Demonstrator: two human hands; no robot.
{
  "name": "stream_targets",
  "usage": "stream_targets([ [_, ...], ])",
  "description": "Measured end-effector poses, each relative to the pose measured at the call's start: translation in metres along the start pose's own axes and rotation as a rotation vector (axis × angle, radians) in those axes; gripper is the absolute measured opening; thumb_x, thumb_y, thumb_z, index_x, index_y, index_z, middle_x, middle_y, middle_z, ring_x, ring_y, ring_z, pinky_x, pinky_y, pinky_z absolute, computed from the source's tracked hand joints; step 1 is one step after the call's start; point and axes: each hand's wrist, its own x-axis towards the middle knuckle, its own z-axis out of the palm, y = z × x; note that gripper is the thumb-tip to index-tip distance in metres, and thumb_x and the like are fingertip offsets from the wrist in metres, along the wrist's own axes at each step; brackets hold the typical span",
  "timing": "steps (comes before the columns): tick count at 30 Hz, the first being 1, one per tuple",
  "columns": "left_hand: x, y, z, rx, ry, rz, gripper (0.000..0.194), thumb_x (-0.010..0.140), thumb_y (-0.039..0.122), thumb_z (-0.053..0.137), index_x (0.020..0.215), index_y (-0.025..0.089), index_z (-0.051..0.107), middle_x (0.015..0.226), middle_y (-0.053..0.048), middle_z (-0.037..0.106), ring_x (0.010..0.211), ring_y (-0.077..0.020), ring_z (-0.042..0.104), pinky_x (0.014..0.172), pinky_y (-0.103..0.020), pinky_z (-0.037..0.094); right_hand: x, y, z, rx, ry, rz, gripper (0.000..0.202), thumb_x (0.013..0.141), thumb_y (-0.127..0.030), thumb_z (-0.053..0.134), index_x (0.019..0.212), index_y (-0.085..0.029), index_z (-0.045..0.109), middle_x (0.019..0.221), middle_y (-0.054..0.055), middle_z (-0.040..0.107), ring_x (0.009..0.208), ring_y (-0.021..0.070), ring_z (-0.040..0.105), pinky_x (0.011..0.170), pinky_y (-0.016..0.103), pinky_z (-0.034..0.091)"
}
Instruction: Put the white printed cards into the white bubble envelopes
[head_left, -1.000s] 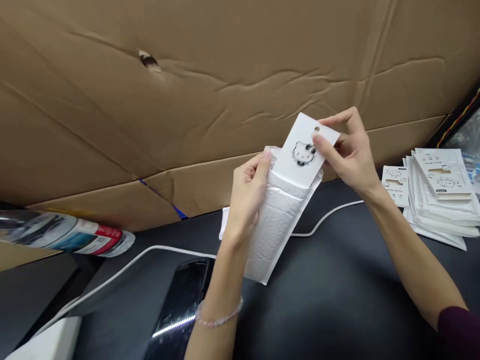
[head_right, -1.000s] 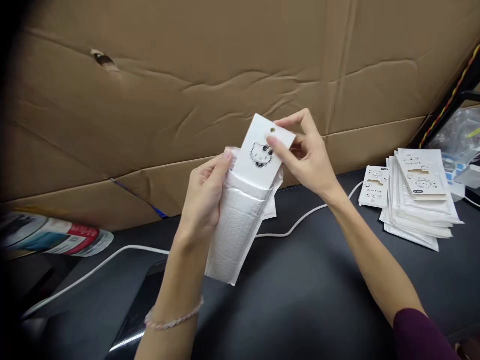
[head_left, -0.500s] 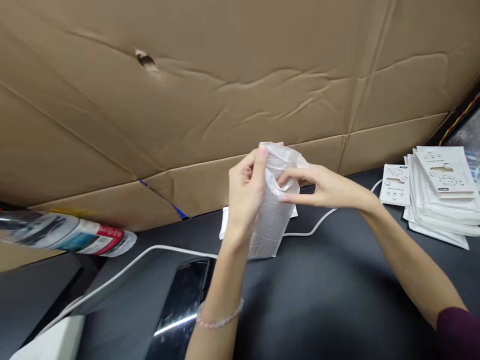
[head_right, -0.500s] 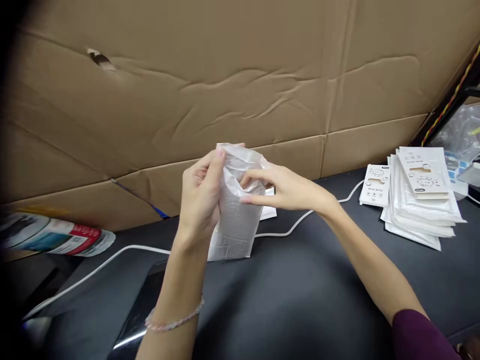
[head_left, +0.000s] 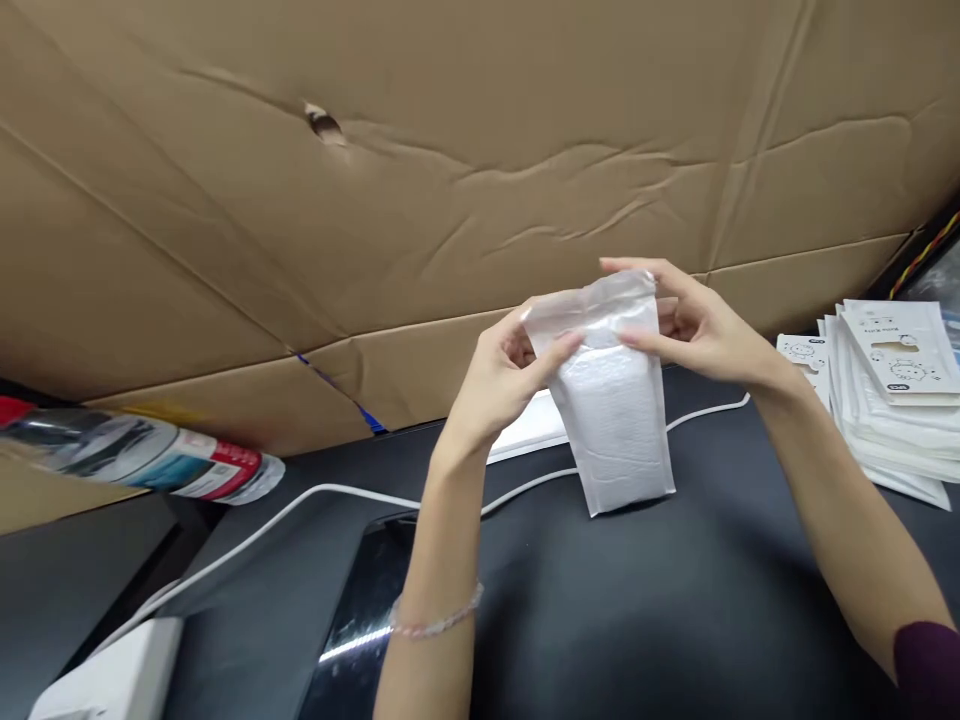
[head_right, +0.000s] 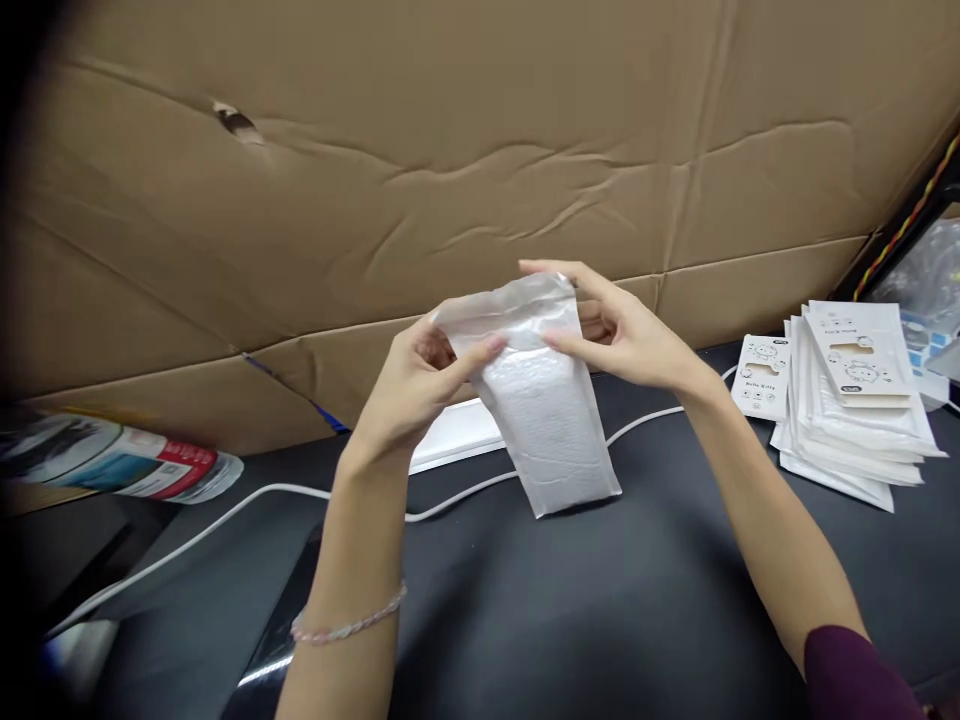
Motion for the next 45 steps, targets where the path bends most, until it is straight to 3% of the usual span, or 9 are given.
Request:
stream_targets([
  [2, -0.001, 0.001, -0.003, 0.017, -0.058, 0.032, 0.026, 0.081, 0.033, 0.071, 0.104, 0.022, 0.074, 0.109, -0.007, 0.073, 0.102, -0.0219, 0.067, 0.086, -0.030, 0.053, 0.000, 0.002, -0.003, -0.044, -0.016, -0.061, 0.037, 0.086, -0.035, 0.067, 0.122, -0.028, 0.062, 0.103, 0.002, 0.069, 0.078, 0.0129, 0.063, 0.064, 0.022, 0.050],
  [4, -0.002, 0.004, -0.008, 0.019, -0.114, 0.033, 0.017, 0.080, 0.031, 0.072, 0.094, 0.022, 0.077, 0.102, -0.006, 0.075, 0.095, -0.0208, 0.068, 0.082, -0.028, 0.053, 0.000, 0.003, -0.006, -0.052, -0.041, -0.106, 0.020, 0.085, -0.031, 0.067, 0.104, -0.024, 0.069, 0.103, 0.002, 0.068, 0.077, 0.0117, 0.061, 0.062, 0.021, 0.048],
  [11, -0.007, 0.014, -0.018, 0.067, -0.372, -0.088, 0.036, 0.070, 0.040, 0.079, 0.101, 0.022, 0.077, 0.096, -0.007, 0.075, 0.078, -0.0218, 0.067, 0.060, -0.027, 0.050, -0.004, 0.000, -0.016, -0.014, -0.225, 0.038, 0.023, 0.085, -0.036, 0.066, 0.101, -0.019, 0.071, 0.097, 0.003, 0.070, 0.077, 0.0123, 0.061, 0.064, 0.023, 0.045],
  [21, -0.005, 0.008, 0.007, 0.323, -0.185, 0.066, 0.021, 0.086, 0.039, 0.064, 0.096, 0.021, 0.070, 0.094, -0.004, 0.073, 0.068, -0.0128, 0.061, 0.052, -0.021, 0.039, -0.002, 0.002, -0.015, -0.230, -0.146, 0.119, 0.035, 0.083, -0.042, 0.066, 0.110, -0.021, 0.065, 0.102, 0.002, 0.068, 0.066, 0.0101, 0.054, 0.057, 0.023, 0.041],
  [27, -0.002, 0.000, 0.008, 0.310, -0.127, 0.001, 0.036, 0.088, 0.048, 0.060, 0.113, 0.023, 0.063, 0.113, -0.004, 0.070, 0.091, -0.0164, 0.069, 0.078, -0.023, 0.053, 0.000, 0.011, -0.020, -0.309, -0.094, 0.202, 0.031, 0.084, -0.046, 0.060, 0.093, -0.018, 0.068, 0.084, 0.003, 0.067, 0.068, 0.0149, 0.058, 0.058, 0.025, 0.046],
  [30, 0.000, -0.019, -0.001, 0.394, -0.249, -0.142, 0.042, 0.092, 0.050, 0.052, 0.124, 0.024, 0.057, 0.118, -0.005, 0.070, 0.105, -0.0195, 0.067, 0.092, -0.029, 0.052, -0.001, 0.029, -0.033, -0.364, 0.009, 0.339, 0.026, 0.081, -0.044, 0.064, 0.087, -0.018, 0.062, 0.082, 0.004, 0.065, 0.068, 0.0163, 0.060, 0.056, 0.027, 0.051],
  [35, 0.000, -0.065, -0.007, 0.925, -0.622, -0.372, 0.064, 0.078, 0.038, 0.069, 0.137, 0.022, 0.049, 0.142, -0.012, 0.054, 0.131, -0.0320, 0.050, 0.107, -0.040, 0.040, -0.010, 0.075, -0.060, -0.340, 0.119, 0.772, 0.016, 0.084, -0.033, 0.060, 0.084, -0.019, 0.051, 0.100, 0.010, 0.066, 0.086, 0.0204, 0.068, 0.068, 0.029, 0.060],
  [41, -0.001, -0.098, -0.001, 1.008, -0.678, -0.497, 0.105, 0.060, 0.049, 0.081, 0.149, 0.023, 0.033, 0.140, -0.018, 0.052, 0.129, -0.0359, 0.050, 0.102, -0.043, 0.043, -0.019, 0.111, -0.065, -0.460, 0.010, 1.059, 0.011, 0.083, -0.024, 0.060, 0.086, -0.014, 0.059, 0.077, 0.014, 0.071, 0.067, 0.0251, 0.071, 0.060, 0.035, 0.060],
  [45, 0.001, -0.103, -0.004, 1.003, -0.650, -0.464, 0.098, 0.060, 0.046, 0.081, 0.146, 0.020, 0.040, 0.138, -0.019, 0.053, 0.130, -0.0367, 0.049, 0.104, -0.044, 0.040, -0.015, 0.118, -0.063, -0.663, -0.032, 1.122, 0.015, 0.078, -0.023, 0.067, 0.083, -0.009, 0.064, 0.080, 0.021, 0.071, 0.072, 0.0324, 0.073, 0.064, 0.042, 0.057],
])
